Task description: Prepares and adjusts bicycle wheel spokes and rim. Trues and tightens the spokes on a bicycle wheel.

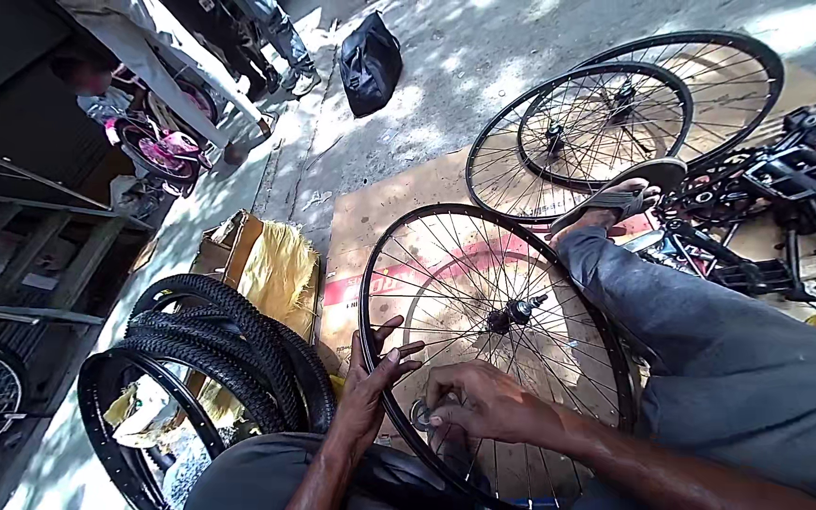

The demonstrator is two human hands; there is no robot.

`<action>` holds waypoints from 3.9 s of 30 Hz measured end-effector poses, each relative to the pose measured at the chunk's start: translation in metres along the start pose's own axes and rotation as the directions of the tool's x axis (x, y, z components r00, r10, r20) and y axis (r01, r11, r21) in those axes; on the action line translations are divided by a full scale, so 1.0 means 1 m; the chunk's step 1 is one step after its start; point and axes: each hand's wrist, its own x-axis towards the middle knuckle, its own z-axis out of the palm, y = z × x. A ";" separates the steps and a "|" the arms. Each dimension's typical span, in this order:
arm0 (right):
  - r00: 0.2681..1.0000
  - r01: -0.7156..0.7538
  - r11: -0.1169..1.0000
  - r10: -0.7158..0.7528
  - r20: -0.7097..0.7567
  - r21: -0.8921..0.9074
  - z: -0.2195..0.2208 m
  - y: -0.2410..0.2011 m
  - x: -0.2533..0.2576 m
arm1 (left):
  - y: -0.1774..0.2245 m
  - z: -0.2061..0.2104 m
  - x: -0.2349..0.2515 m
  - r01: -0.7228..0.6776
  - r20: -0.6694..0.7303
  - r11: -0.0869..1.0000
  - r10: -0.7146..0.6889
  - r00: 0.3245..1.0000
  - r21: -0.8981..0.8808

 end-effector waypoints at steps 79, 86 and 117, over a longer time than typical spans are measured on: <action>0.993 -0.121 0.950 0.117 -0.032 -0.289 0.020 -0.007 0.020 | -0.004 -0.004 0.000 -0.014 -0.001 0.997 0.014 1.000 0.072; 0.989 -0.078 0.987 0.059 0.134 0.141 -0.013 -0.004 0.012 | -0.004 -0.005 -0.001 -0.026 0.017 0.998 0.025 1.000 0.064; 0.994 0.071 0.994 -0.077 -0.074 -0.088 0.023 -0.003 0.005 | -0.014 0.002 -0.002 0.029 -0.111 0.986 -0.048 0.993 -0.166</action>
